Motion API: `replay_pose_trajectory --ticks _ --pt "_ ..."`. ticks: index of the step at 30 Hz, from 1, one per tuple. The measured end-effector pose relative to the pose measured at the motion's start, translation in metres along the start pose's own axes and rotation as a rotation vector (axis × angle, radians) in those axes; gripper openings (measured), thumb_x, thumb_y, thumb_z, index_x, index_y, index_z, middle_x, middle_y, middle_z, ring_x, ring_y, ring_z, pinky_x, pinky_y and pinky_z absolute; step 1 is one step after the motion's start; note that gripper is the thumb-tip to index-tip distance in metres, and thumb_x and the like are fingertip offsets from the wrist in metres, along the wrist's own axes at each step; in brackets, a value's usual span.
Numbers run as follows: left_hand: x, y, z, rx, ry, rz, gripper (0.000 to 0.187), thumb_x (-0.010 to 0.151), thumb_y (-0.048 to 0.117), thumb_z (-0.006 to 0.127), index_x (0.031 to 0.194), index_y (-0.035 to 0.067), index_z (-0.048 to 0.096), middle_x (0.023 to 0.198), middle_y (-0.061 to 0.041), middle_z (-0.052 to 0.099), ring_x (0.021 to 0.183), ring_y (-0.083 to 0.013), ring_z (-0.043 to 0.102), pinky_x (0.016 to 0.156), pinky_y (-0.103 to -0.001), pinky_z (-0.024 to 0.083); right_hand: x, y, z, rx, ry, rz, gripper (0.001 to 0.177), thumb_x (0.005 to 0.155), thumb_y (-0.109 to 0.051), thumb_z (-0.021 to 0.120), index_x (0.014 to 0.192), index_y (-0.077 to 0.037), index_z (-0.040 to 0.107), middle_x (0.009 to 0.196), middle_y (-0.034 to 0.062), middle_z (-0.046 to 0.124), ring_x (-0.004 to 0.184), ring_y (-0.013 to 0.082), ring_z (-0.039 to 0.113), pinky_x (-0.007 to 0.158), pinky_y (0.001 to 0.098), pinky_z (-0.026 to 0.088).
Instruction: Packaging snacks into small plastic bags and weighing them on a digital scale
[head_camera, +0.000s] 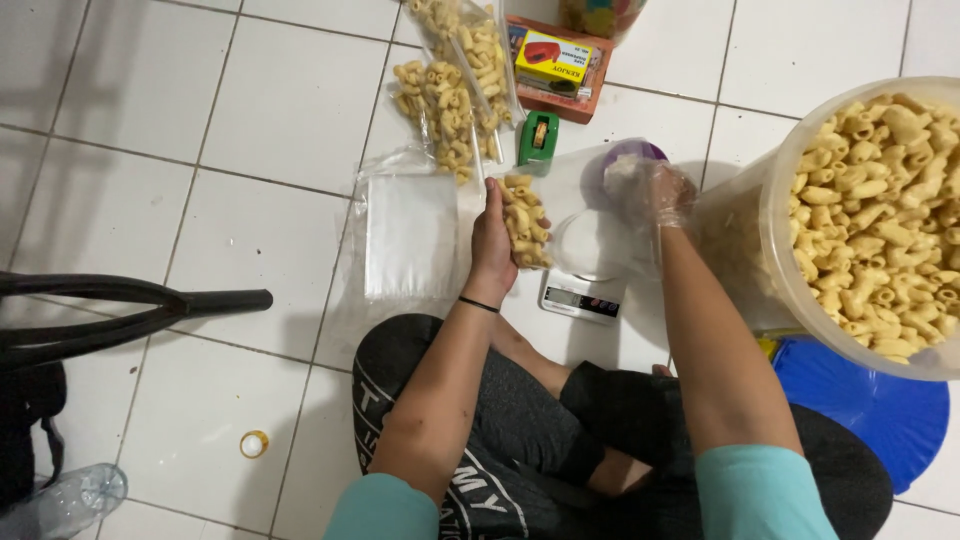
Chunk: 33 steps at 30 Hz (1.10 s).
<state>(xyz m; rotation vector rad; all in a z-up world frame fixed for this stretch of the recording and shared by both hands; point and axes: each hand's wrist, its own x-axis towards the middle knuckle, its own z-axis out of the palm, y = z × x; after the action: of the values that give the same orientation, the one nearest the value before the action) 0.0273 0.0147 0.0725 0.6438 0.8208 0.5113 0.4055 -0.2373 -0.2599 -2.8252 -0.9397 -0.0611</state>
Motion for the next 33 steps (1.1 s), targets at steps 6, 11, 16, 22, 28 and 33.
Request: replay_pose_trajectory --ticks 6,11,16,22,28,33 --pt "0.002 -0.002 0.0 0.018 0.023 0.007 0.075 0.094 0.074 0.047 0.096 0.002 0.068 0.07 -0.027 0.071 0.054 -0.0329 0.072 0.039 -0.038 0.056 -0.037 -0.187 -0.217 0.651 -0.004 0.497 0.029 0.088 -0.047 0.074 0.101 -0.021 0.078 0.089 0.0018 0.076 0.097 0.0228 0.074 0.081 0.0363 0.057" --pt "0.0 -0.004 -0.002 0.022 0.028 0.035 0.073 0.094 0.073 0.047 0.095 0.002 0.068 0.067 -0.025 0.071 0.052 -0.0307 0.071 0.039 -0.036 0.055 -0.083 -0.225 -0.357 0.531 0.078 0.299 0.02 0.087 -0.059 0.079 0.095 -0.041 0.075 0.083 -0.0182 0.071 0.084 0.0008 0.07 0.074 0.0221 0.054" --pt "-0.003 -0.005 -0.002 0.061 0.014 0.039 0.074 0.094 0.074 0.047 0.095 0.003 0.067 0.067 -0.025 0.071 0.051 -0.0286 0.07 0.039 -0.034 0.054 -0.133 -0.259 -0.453 1.114 0.086 0.173 0.019 0.093 -0.015 0.077 0.106 -0.002 0.075 0.074 0.0106 0.069 0.068 0.0136 0.066 0.065 0.0253 0.055" --pt "-0.015 -0.007 0.0 0.1 -0.005 0.04 0.072 0.094 0.073 0.047 0.096 0.004 0.067 0.068 -0.024 0.071 0.052 -0.029 0.071 0.039 -0.035 0.054 -0.14 -0.267 -0.452 0.998 0.038 0.118 0.017 0.088 -0.017 0.087 0.096 -0.007 0.077 0.073 0.0092 0.072 0.069 0.016 0.071 0.065 0.0271 0.055" --pt "-0.022 -0.01 0.004 0.223 -0.013 0.011 0.071 0.095 0.072 0.047 0.096 0.005 0.069 0.071 -0.022 0.073 0.054 -0.0265 0.072 0.038 -0.033 0.052 -0.141 -0.306 -0.474 0.983 -0.271 0.187 0.024 0.086 -0.017 0.082 0.105 -0.003 0.077 0.095 0.0168 0.075 0.091 0.0258 0.069 0.085 0.0384 0.054" --pt "-0.014 -0.023 0.0 0.313 -0.04 -0.002 0.071 0.094 0.075 0.047 0.096 0.008 0.071 0.071 -0.02 0.075 0.054 -0.0256 0.073 0.038 -0.034 0.053 -0.132 -0.304 -0.434 0.973 -0.4 0.098 0.012 0.088 -0.014 0.081 0.096 -0.006 0.079 0.089 0.0167 0.076 0.087 0.0295 0.073 0.078 0.0378 0.056"
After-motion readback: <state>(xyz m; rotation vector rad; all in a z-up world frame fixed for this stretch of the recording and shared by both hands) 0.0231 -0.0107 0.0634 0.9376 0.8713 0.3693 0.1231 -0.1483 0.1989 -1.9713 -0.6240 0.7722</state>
